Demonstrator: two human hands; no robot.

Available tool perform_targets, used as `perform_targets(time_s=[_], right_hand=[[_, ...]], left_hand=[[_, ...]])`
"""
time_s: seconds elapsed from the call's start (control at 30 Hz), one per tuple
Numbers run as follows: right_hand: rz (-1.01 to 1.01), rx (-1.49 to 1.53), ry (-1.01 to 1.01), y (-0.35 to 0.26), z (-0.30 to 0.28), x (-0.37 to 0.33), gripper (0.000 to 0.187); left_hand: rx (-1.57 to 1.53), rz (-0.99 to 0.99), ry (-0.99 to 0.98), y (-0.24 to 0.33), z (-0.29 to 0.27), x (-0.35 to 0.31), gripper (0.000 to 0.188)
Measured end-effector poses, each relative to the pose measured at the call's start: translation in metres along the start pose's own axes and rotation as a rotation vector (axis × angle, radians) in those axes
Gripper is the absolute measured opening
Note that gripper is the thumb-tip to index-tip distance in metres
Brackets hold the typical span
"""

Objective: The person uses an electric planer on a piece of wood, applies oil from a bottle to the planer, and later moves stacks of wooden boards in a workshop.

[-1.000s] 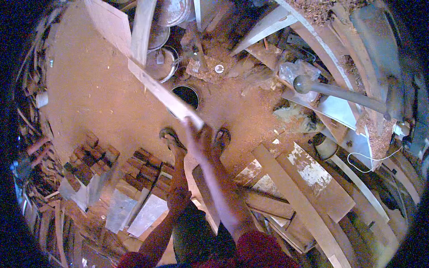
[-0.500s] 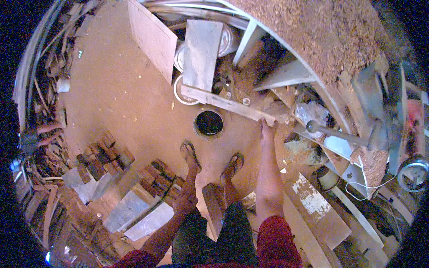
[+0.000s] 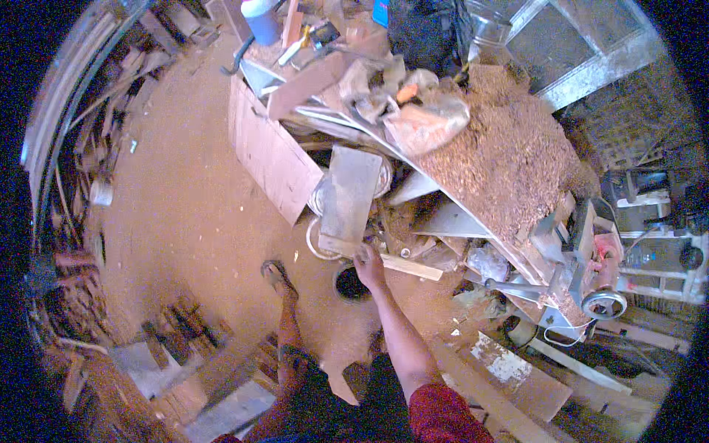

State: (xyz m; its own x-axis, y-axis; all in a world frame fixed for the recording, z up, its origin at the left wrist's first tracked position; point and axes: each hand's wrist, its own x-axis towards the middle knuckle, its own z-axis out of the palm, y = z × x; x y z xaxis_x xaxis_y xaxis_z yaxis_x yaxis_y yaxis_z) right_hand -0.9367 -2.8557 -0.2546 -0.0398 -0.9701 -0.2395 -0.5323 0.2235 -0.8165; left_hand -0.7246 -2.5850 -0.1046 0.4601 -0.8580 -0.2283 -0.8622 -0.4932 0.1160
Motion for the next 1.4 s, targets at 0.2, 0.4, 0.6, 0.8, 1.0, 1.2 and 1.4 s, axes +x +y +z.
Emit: perform_targets(time_s=[0.2,0.4,0.6,0.8,1.0,1.2,1.4], right_hand=[[-0.292,-0.296,0.077,-0.120,0.073,0.163,0.062],[0.249,-0.580,-0.097,-0.198,0.139,0.237,0.079],[0.297,-0.743,-0.024,-0.210,0.151,0.255,0.068],[0.349,-0.781,0.059,-0.213,0.158,0.248,0.039],[0.178,-0.788,0.217,-0.205,0.171,0.231,0.029],[0.102,-0.663,0.287,-0.237,0.159,0.251,0.023],[0.190,-0.612,0.157,-0.239,0.188,0.205,0.028]], left_hand=[[-0.374,0.187,-0.536,-0.155,0.035,0.126,0.035],[-1.183,-0.595,-0.445,-0.282,0.006,0.217,0.025],[-1.072,-0.493,-0.586,-0.370,0.036,0.208,0.020],[-0.961,-0.462,-0.672,-0.338,0.016,0.233,0.018],[-1.136,-0.529,-0.827,-0.325,0.013,0.282,0.016],[-0.810,-0.411,-0.842,-0.324,-0.025,0.307,0.015],[-0.537,-0.314,-0.831,-0.322,-0.037,0.318,0.017]])
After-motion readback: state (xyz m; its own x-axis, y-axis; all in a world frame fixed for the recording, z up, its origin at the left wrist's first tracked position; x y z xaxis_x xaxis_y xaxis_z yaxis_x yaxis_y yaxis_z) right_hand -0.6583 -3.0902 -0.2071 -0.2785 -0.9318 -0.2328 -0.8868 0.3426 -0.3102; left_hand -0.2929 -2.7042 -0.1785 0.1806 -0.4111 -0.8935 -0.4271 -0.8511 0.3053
